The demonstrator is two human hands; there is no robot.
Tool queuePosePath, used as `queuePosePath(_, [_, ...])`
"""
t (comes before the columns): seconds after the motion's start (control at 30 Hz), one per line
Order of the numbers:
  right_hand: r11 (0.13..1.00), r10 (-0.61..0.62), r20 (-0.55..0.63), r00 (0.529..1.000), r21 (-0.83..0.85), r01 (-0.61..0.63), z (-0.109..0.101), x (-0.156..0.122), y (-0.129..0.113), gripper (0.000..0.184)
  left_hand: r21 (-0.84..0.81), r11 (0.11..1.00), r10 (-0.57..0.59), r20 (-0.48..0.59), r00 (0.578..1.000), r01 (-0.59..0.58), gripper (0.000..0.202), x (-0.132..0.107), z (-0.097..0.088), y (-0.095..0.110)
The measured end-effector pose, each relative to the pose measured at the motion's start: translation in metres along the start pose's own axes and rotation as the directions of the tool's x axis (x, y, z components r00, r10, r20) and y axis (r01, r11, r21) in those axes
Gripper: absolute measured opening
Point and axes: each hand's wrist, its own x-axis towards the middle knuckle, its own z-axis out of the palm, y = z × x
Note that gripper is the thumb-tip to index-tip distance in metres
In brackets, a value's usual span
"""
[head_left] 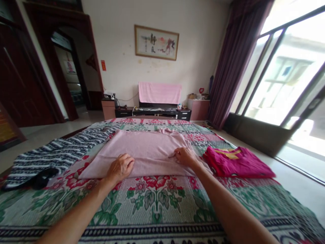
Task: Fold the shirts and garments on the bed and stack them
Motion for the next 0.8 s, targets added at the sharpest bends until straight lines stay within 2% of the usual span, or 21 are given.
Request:
queuePosePath(0.13, [0.998,0.068,-0.111,0.992,0.001,-0.068,-0.004,0.011,-0.011,0.034,0.007,1.000,0.005,-0.011,1.000,-0.005,0.023,0.000,0.000,0.001])
queuePosePath(0.23, [0.996,0.073,-0.186,0.980,0.065,-0.062,0.002,0.014,-0.019,0.033,0.004,1.000,0.020,-0.037,0.999,-0.020,0.022,0.000,0.001,0.001])
queuePosePath(0.33, [0.989,0.060,-0.206,0.977,0.143,-0.030,0.013,0.012,-0.024,0.031,-0.002,0.999,0.038,-0.063,0.997,-0.038,0.022,-0.001,0.002,0.000])
queuePosePath(0.43, [0.979,0.088,-0.196,0.977,0.200,-0.048,0.018,0.010,-0.022,0.038,-0.002,0.999,0.051,-0.076,0.996,-0.051,0.021,-0.001,0.003,-0.001])
queuePosePath(0.5, [0.973,0.129,-0.199,0.971,0.216,-0.085,0.016,0.010,-0.015,0.042,-0.001,0.998,0.056,-0.082,0.995,-0.056,0.021,-0.001,0.004,-0.001])
queuePosePath(0.63, [0.959,0.264,-0.199,0.944,0.162,-0.234,-0.002,0.010,0.012,0.036,0.006,0.998,0.059,-0.095,0.994,-0.058,0.020,-0.001,0.006,-0.001])
queuePosePath(0.73, [0.921,0.385,-0.136,0.913,0.119,-0.370,-0.014,0.003,0.033,0.037,0.016,0.998,0.059,-0.098,0.993,-0.058,0.020,-0.001,0.006,-0.001])
queuePosePath(0.8, [0.887,0.457,-0.068,0.887,0.115,-0.448,-0.014,-0.002,0.043,0.037,0.020,0.998,0.063,-0.095,0.994,-0.061,0.021,-0.001,0.006,-0.001])
